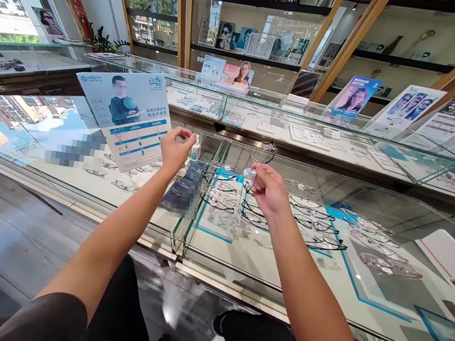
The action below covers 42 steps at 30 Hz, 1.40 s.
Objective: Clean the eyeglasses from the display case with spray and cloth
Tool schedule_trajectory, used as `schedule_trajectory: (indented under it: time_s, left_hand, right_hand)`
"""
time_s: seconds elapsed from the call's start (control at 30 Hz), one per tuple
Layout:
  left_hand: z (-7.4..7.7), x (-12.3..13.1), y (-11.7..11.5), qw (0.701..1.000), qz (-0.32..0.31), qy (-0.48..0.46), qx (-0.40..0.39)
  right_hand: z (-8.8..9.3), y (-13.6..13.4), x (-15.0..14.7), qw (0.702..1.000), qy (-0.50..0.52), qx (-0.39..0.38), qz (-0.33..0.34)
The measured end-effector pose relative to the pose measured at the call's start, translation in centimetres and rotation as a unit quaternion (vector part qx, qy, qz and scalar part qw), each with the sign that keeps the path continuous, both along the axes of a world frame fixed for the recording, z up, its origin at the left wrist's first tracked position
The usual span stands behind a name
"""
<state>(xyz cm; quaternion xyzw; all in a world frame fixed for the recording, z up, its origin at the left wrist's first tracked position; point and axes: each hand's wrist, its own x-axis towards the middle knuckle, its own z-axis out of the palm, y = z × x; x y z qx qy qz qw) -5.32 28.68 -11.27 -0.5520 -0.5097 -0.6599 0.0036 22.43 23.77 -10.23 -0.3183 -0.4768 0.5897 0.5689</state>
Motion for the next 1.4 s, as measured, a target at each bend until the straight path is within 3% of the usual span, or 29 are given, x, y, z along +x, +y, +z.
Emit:
schedule_trajectory:
  time_s: [0.13, 0.33, 0.53, 0.73, 1.0, 1.13, 1.4]
  left_hand:
    - [0.3, -2.5, -2.4, 0.996, -0.019, 0.071, -0.041]
    - [-1.3, -7.6, -5.0, 0.956, -0.040, 0.210, -0.200]
    - [-2.5, -8.8, -5.9, 0.923, -0.017, 0.268, -0.276]
    - [-2.1, -7.6, -5.1, 0.902, -0.001, 0.284, -0.324]
    - [-1.8, -6.0, -1.5, 0.852, -0.001, 0.371, -0.370]
    - [-2.2, -5.7, -0.1, 0.836, -0.013, 0.369, -0.405]
    - [-2.7, -7.0, 0.5, 0.856, -0.013, 0.302, -0.420]
  right_hand:
    - [0.2, 0.0, -0.1, 1.000, -0.004, 0.005, 0.003]
    - [0.2, -0.2, -0.3, 1.000, 0.004, 0.003, 0.012]
    - [-0.1, 0.0, -0.4, 1.000, 0.004, 0.007, 0.018]
    - [-0.2, 0.1, -0.3, 1.000, -0.008, 0.015, 0.023]
    - [-0.6, 0.5, -0.1, 1.000, 0.000, 0.003, 0.014]
    - [-0.7, 0.7, 0.0, 1.000, 0.000, 0.006, 0.015]
    - [-0.4, 0.5, -0.1, 1.000, 0.005, 0.004, 0.015]
